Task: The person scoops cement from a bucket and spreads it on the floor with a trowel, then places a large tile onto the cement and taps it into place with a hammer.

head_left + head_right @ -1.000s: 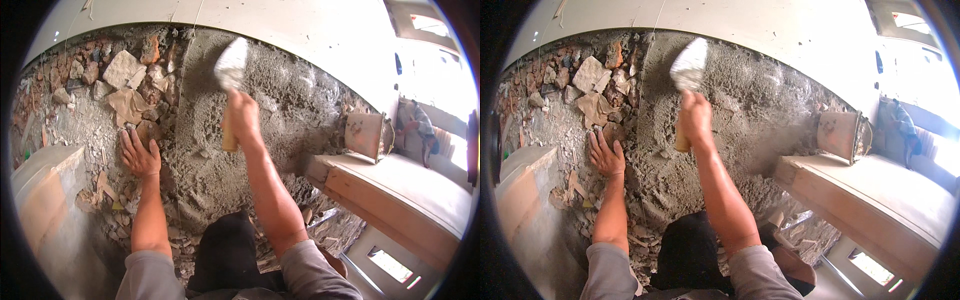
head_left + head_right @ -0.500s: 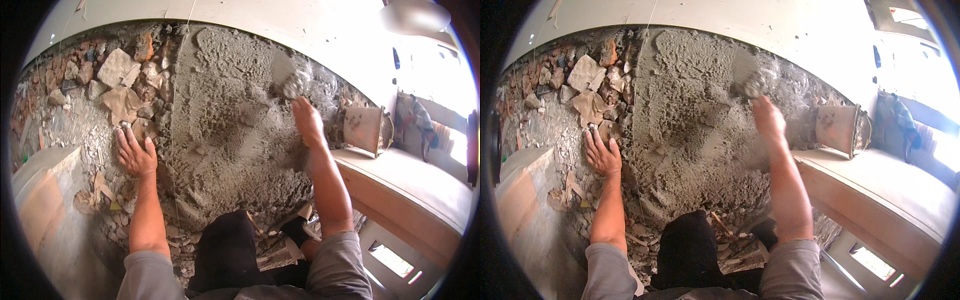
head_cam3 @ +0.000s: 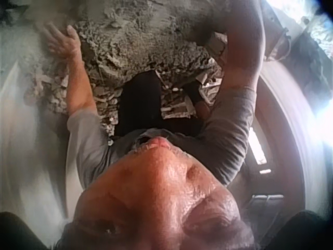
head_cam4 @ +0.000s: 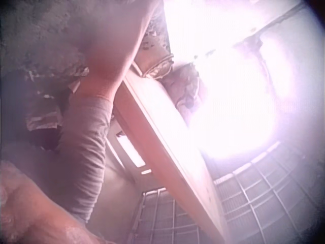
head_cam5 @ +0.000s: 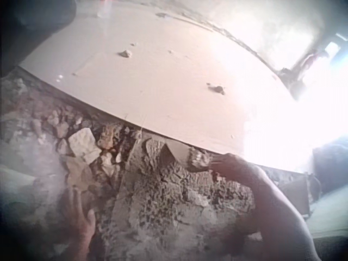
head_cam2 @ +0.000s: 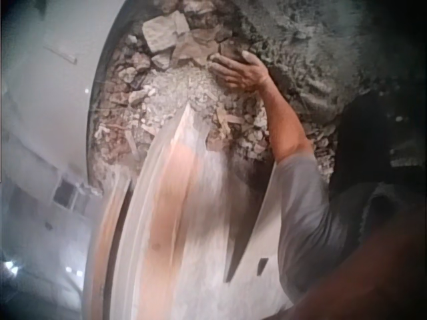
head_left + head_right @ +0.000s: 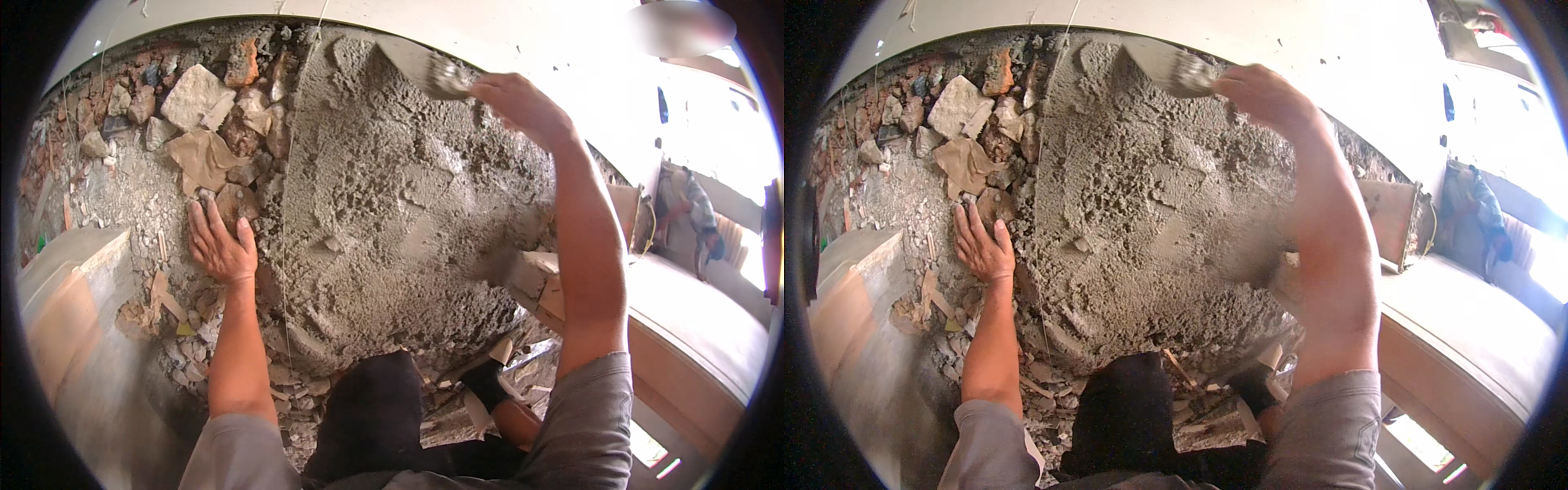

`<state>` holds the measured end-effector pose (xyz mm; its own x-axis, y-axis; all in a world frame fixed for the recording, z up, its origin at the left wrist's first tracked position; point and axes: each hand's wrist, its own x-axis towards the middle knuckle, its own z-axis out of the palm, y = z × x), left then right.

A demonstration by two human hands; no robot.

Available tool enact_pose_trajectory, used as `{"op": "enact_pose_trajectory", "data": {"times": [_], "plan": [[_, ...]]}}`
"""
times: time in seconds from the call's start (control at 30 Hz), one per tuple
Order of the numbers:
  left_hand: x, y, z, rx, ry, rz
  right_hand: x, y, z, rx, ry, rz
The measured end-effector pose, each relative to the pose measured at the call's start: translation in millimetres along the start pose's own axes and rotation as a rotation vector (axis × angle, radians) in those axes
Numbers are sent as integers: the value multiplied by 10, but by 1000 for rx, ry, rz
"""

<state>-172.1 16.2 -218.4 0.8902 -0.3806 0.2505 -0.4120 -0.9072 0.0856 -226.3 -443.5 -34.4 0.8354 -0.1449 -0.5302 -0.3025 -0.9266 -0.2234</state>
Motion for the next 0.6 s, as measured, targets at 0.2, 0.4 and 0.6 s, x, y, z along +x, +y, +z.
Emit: {"op": "enact_pose_trajectory", "data": {"times": [0.2,0.4,0.6], "plan": [[16,7,1,-11,8,6,-964,1264,149,304,-14,751],[1,9,23,28,-5,-2,-1813,2221,571,318,120,824],[-11,-8,39,48,24,14,-1976,2062,1118,96,430,871]]}}
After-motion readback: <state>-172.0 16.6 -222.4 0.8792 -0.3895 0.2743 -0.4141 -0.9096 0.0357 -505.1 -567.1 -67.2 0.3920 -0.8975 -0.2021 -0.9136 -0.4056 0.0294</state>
